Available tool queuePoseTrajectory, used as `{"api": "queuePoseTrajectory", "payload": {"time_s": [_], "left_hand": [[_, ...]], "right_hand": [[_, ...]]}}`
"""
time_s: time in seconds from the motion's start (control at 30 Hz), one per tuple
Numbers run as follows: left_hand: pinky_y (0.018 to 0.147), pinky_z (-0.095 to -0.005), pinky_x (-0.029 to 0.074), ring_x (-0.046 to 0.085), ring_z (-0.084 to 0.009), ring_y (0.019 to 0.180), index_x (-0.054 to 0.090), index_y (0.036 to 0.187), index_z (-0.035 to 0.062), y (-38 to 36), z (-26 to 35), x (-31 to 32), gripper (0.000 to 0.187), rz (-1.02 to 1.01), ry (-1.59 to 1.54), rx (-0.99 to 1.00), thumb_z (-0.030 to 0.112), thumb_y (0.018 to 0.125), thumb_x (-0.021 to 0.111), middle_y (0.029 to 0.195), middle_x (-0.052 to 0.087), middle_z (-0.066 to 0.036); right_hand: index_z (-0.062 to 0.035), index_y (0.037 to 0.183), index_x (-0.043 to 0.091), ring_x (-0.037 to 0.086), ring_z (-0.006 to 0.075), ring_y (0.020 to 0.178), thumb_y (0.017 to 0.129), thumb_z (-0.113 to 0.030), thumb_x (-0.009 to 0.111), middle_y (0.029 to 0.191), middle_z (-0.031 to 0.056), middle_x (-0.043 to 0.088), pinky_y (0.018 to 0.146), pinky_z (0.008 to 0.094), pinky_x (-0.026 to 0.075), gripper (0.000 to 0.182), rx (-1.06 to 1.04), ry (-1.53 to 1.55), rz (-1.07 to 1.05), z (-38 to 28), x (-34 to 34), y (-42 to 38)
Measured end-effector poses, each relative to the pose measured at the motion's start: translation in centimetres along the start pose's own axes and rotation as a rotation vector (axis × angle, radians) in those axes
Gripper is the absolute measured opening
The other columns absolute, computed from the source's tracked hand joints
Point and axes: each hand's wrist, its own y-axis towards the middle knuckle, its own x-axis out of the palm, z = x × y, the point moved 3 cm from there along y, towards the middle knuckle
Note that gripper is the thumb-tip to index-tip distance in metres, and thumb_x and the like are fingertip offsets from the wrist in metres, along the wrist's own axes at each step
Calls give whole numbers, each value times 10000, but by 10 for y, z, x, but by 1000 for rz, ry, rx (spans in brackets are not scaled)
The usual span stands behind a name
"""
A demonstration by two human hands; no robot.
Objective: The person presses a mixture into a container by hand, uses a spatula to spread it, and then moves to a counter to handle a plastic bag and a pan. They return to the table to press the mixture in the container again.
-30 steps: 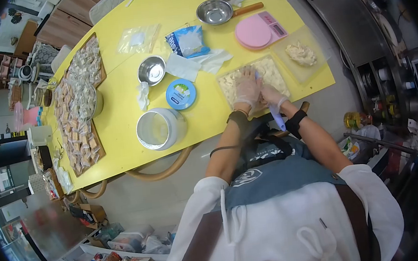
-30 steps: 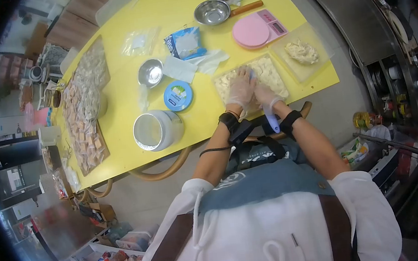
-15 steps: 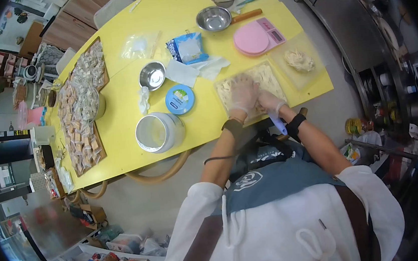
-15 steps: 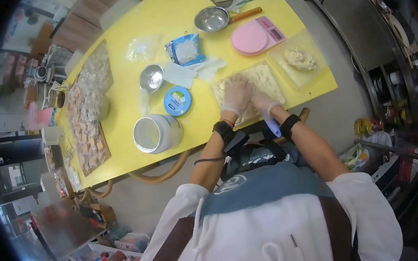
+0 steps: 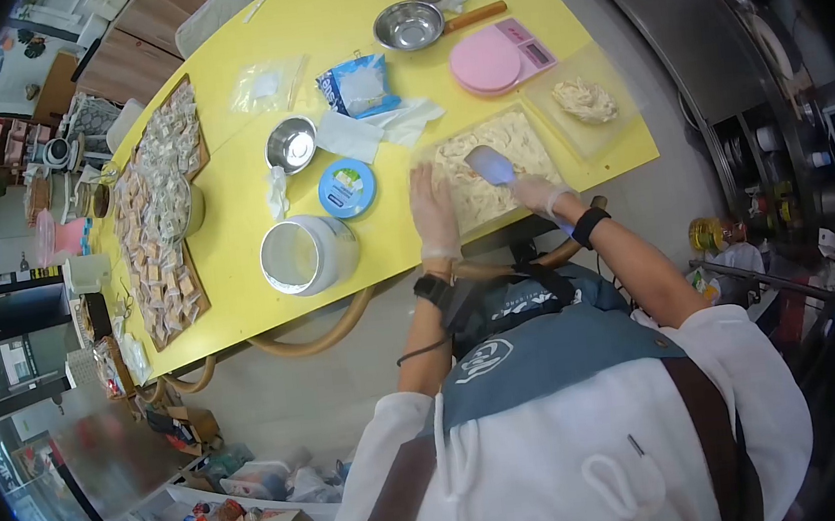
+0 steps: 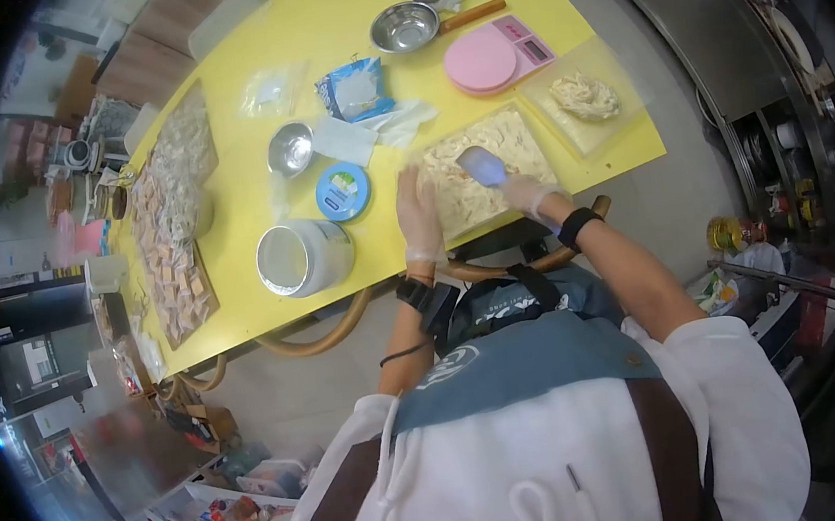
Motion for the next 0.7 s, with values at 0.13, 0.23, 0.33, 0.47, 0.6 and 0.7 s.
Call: {"api": "queuePoseTrajectory", "payload": {"time_s": [0.13, 0.23, 0.33, 0.47, 0.6, 0.7], "left_hand": [[1036, -387, 281, 371, -351, 1243, 463, 1230, -22, -30, -7, -14, 384, 44, -65, -94, 119, 874, 494, 1284, 452, -221], [1040, -390, 274, 361, -351, 1251, 454, 1236, -25, -50, -6, -16, 382, 52, -96, -177, 103, 878, 481, 1293, 439, -224], [1040, -391, 273, 361, -353, 1248, 436, 1246, -40, -57, -8, -18, 386, 59, -71, -172, 91, 883, 465, 1294, 435, -226], [1039, -385, 273, 371, -347, 1241, 417, 1253, -62, -59, -11, -26, 392, 145, -156, -195, 92, 894, 446, 1290, 440, -222], [1016, -358, 303, 432, -311, 1198, 430, 1248, -59, -72, -18, -36, 385, 198, -160, -194, 115, 906, 436, 1274, 477, -190], [1024, -367, 290, 411, -320, 1212, 411, 1262, -58, -75, -14, -45, 393, 184, -161, -209, 110, 908, 427, 1282, 460, -201]], "right_hand": [[-14, 988, 566, 596, 395, 759, 847, -206, 426, 832, 241, 606, 659, 461, 461, 276, 190, 177, -194, -14, -53, -10], [1, 980, 592, 603, 392, 851, 842, -188, 434, 885, 248, 617, 733, 443, 476, 283, 218, 17, -131, 11, -46, -13], [11, 988, 591, 601, 394, 862, 848, -213, 432, 908, 253, 615, 748, 444, 472, 308, 157, -78, -110, 2, -54, -13], [19, 981, 592, 598, 398, 873, 865, -218, 405, 917, 267, 608, 771, 456, 465, 324, 197, -41, -78, 4, -21, 1], [24, 899, 594, 603, 384, 856, 870, -165, 388, 868, 269, 607, 756, 455, 472, 282, 215, -37, -70, -39, -45, -13], [4, 857, 602, 612, 362, 832, 811, -106, 458, 834, 250, 612, 732, 443, 476, 186, 6, -188, -85, -42, -23, -18]]}}
